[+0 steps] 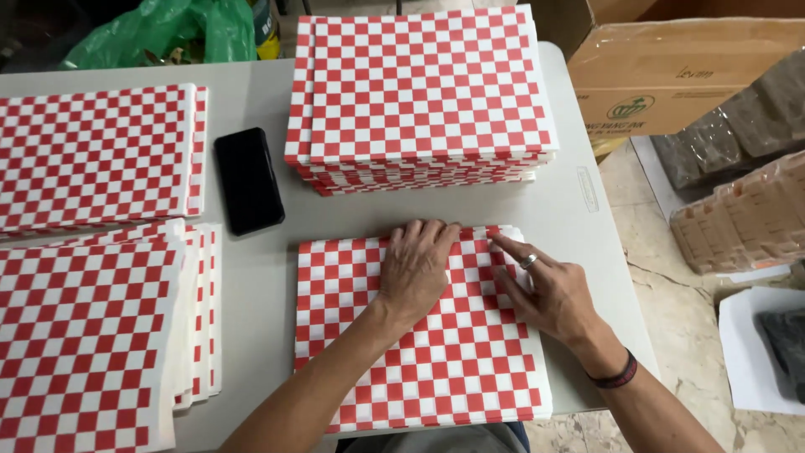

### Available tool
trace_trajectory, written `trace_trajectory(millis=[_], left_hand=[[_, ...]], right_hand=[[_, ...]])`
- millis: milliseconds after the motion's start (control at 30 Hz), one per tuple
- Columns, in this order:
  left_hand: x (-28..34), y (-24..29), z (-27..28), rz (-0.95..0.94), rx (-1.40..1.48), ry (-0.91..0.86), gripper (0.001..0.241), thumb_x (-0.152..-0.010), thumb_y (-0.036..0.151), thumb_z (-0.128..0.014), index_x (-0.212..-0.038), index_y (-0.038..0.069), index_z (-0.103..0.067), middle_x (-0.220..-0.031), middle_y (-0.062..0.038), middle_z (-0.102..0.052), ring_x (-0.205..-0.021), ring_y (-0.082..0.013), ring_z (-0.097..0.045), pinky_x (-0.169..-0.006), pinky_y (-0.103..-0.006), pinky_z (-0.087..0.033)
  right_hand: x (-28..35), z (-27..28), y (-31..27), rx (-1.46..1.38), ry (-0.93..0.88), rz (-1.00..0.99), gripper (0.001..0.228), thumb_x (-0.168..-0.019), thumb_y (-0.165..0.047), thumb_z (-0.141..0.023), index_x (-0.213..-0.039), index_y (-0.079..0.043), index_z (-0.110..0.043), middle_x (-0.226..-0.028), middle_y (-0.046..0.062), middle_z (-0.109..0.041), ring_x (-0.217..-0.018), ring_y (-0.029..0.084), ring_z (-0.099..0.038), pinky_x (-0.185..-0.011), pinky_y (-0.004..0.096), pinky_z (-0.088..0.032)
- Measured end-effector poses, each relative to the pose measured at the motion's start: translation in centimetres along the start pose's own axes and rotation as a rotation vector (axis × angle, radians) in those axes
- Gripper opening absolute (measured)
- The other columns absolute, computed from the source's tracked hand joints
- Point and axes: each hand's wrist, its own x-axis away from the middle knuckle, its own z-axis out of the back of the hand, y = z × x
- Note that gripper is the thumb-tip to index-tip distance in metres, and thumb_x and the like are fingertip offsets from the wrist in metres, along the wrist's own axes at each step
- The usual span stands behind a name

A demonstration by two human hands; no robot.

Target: Folding the corners of checkered paper sheets in a stack

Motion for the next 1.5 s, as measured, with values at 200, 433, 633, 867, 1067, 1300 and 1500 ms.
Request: trace_trajectory(millis=[200, 433, 633, 867, 1067, 1300, 1500], left_hand=[[-0.6, 1.8, 2.0, -0.005, 0.086, -0.006, 0.049, -0.091, 0.005, -0.047, -0.140, 0.007, -0.053, -0.107, -0.016, -0.064, -0.098, -0.0362, -0.064, -0.079, -0.0489, -0.044], [-0.8, 1.0, 0.5, -0.002, 0.340, 0.116, 0.038, -0.107, 0.030, -0.043, -0.133, 0.008, -0.061, -0.105, -0.013, -0.065, -0.099, -0.0371, -0.064, -0.074, -0.0497, -0.049], [-1.0, 0.6, 1.4, 0.048, 0.613, 0.220, 0.032, -0.105, 0.032, -0.054, -0.126, 0.011, -0.067, -0.097, -0.007, -0.071, -0.095, -0.0267, -0.068, -0.079, -0.0409, -0.049], [-1.5, -0.3, 2.8, 0.047, 0.843, 0.217, 0.028, -0.102, 0.028, -0.062, -0.120, 0.008, -0.070, -0.085, -0.008, -0.070, -0.088, -0.0253, -0.070, -0.088, -0.0404, -0.052], [-1.1, -1.2, 1.0, -0.053, 0.853, 0.065, 0.029, -0.083, 0.020, -0.085, -0.107, 0.011, -0.072, -0.093, -0.007, -0.071, -0.106, -0.0278, -0.068, -0.114, -0.0513, -0.035], [-1.4, -1.6, 2.5, -0.095, 0.873, 0.083, 0.011, -0.083, 0.012, -0.085, -0.087, 0.011, -0.075, -0.081, -0.002, -0.071, -0.104, -0.0230, -0.070, -0.117, -0.0430, -0.029], [-1.2, -2.0, 3.3, -0.131, 0.825, 0.053, 0.006, -0.085, 0.010, -0.076, -0.084, 0.013, -0.072, -0.086, 0.000, -0.072, -0.107, -0.0234, -0.070, -0.120, -0.0459, -0.024]], right_hand=[[-0.2, 0.4, 0.2, -0.006, 0.035, -0.016, 0.040, -0.087, -0.014, -0.070, -0.127, -0.017, -0.071, -0.093, 0.000, -0.079, -0.034, 0.023, -0.056, -0.037, 0.033, -0.046], [-1.8, 1.5, -1.3, -0.001, -0.032, 0.038, 0.040, -0.088, -0.016, -0.069, -0.128, -0.016, -0.070, -0.077, 0.010, -0.077, -0.046, 0.030, -0.066, -0.041, 0.042, -0.051], [-1.7, 1.7, 0.0, -0.425, -0.028, 0.000, 0.040, -0.096, -0.017, -0.051, -0.133, -0.007, -0.066, -0.098, 0.008, -0.080, -0.031, 0.015, -0.053, -0.035, 0.030, -0.041], [0.1, 1.1, 3.7, -0.391, 0.071, -0.051, 0.043, -0.100, -0.016, -0.047, -0.140, -0.005, -0.060, -0.113, 0.008, -0.077, -0.035, 0.011, -0.054, -0.039, 0.023, -0.042], [0.0, 1.0, 3.4, -0.407, 0.059, -0.093, 0.043, -0.101, -0.018, -0.048, -0.139, -0.005, -0.059, -0.110, 0.010, -0.077, -0.035, 0.011, -0.054, -0.038, 0.024, -0.042], [-0.3, 0.7, 3.2, -0.406, 0.057, -0.098, 0.041, -0.102, -0.017, -0.049, -0.139, -0.005, -0.060, -0.104, 0.012, -0.078, -0.035, 0.012, -0.053, -0.037, 0.026, -0.040], [-0.2, 0.6, 3.1, -0.415, 0.023, -0.107, 0.041, -0.102, -0.019, -0.048, -0.139, -0.008, -0.060, -0.105, 0.012, -0.078, -0.036, 0.013, -0.054, -0.039, 0.026, -0.040]])
